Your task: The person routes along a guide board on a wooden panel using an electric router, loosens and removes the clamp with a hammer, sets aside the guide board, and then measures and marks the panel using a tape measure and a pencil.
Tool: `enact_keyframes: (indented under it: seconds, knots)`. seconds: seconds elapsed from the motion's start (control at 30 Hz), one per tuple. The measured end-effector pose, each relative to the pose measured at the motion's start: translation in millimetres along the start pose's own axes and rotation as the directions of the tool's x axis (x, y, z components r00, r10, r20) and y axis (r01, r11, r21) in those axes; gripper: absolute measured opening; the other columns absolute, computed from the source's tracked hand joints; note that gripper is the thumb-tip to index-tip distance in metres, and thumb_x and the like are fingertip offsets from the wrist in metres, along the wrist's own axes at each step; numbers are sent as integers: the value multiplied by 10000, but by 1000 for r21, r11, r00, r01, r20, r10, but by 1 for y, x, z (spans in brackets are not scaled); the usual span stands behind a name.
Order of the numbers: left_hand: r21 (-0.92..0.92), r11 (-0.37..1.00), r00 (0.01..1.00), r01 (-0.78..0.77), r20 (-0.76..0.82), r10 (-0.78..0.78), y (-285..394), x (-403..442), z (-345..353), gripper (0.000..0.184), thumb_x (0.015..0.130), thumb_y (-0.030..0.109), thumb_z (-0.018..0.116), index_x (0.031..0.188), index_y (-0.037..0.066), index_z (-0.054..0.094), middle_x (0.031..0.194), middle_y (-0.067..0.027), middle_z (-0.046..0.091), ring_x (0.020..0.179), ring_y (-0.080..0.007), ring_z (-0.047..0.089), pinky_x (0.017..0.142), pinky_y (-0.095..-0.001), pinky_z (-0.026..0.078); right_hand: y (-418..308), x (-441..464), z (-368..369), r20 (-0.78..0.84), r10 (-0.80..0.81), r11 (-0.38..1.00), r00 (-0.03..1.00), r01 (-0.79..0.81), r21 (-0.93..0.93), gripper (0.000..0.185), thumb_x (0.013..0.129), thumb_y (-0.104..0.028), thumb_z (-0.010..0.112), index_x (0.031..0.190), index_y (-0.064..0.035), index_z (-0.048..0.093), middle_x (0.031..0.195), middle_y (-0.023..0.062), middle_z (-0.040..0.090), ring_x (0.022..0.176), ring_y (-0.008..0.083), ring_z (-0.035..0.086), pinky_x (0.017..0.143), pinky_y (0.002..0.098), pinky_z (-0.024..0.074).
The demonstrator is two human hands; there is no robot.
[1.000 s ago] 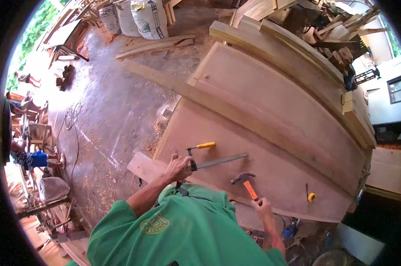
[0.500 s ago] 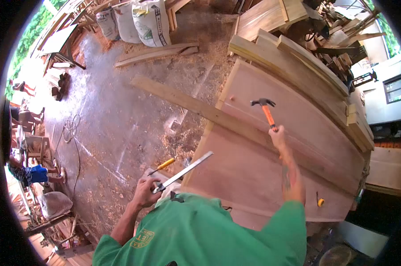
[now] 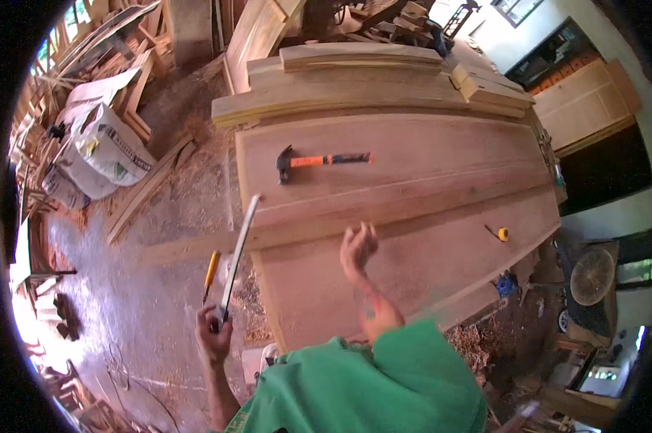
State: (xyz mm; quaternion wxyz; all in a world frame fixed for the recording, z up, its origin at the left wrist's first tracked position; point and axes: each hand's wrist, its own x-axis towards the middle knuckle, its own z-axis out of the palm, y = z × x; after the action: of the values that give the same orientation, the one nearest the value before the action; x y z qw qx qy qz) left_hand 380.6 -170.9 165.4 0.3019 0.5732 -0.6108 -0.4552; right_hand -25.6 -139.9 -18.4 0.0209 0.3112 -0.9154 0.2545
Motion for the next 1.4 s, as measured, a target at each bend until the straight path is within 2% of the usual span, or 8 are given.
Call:
enact_keyframes:
  seconds: [0.27, 0.57, 0.77, 0.87, 0.93, 1.1, 1.27, 1.4]
  knots:
    - [361, 635, 726, -683, 429, 537, 87, 239, 167, 473, 707, 124, 772, 1137, 94, 578, 736, -66, 602, 704, -296, 571, 686, -452, 457, 4, -36, -27, -42, 181, 952, 983, -186, -242, 463, 950, -357, 531, 1310, -69, 483, 1429, 228, 403, 1192, 414, 442, 1006, 593, 284]
    - [360, 502, 606, -786, 606, 515, 84, 368, 343, 482, 804, 177, 700, 1241, 78, 522, 1050, -191, 661, 1016, -364, 610, 942, -480, 402, 2, -37, -32, -33, 178, 961, 983, -181, -211, 511, 935, -391, 543, 1347, -94, 479, 1426, 200, 446, 1220, 391, 484, 1009, 596, 338]
    - [145, 595, 596, -790, 404, 694, 57, 326, 287, 569, 813, 225, 740, 1306, 73, 499, 1229, -212, 570, 1113, -398, 547, 979, -481, 391, 2, -38, -29, 45, 257, 956, 965, -247, -160, 516, 932, -390, 530, 1362, -115, 455, 1461, 193, 398, 1242, 410, 457, 1005, 632, 311]
    - [628, 617, 841, -474, 530, 107, 18, 247, 202, 1204, 634, 447, 883, 1530, 73, 171, 1536, -241, 222, 1418, -436, 221, 1125, -579, 213, 0, -39, -26, 25, 288, 944, 957, -280, -174, 486, 916, -372, 545, 1329, -125, 473, 1417, 187, 427, 1224, 421, 443, 995, 594, 314]
    - [651, 608, 832, -455, 554, 31, -24, 206, 155, 1327, 567, 464, 911, 1526, 25, 106, 1561, -239, 170, 1452, -432, 133, 1145, -584, 172, 0, -35, -25, -47, 238, 938, 970, -242, -249, 434, 923, -343, 521, 1287, -109, 492, 1413, 182, 434, 1252, 415, 425, 1000, 603, 311]
    - [664, 654, 875, -363, 483, -5, -46, 194, 118, 1153, 684, 565, 793, 1510, 46, 180, 1484, -259, 344, 1391, -417, 320, 1140, -528, 253, -6, -32, -15, -90, 175, 958, 980, -190, -213, 411, 936, -321, 505, 1283, -101, 498, 1405, 152, 449, 1244, 380, 440, 1004, 537, 335]
    - [761, 296, 800, -577, 599, 21, -55, 195, 134, 816, 674, 470, 786, 1262, -11, 488, 1201, -199, 555, 1177, -344, 528, 992, -471, 378, 8, -35, -16, -162, 60, 971, 985, -96, -220, 432, 940, -335, 512, 1275, -63, 490, 1410, 180, 429, 1148, 380, 492, 942, 515, 367]
    - [714, 163, 732, -681, 661, 166, -51, 141, 99, 720, 638, 561, 768, 1075, 14, 597, 1087, -166, 579, 1082, -328, 555, 926, -443, 425, 94, -35, 33, -113, 197, 907, 974, -137, 399, 332, 986, -188, 504, 1254, 6, 491, 1284, 181, 547, 1182, 342, 536, 949, 542, 406]
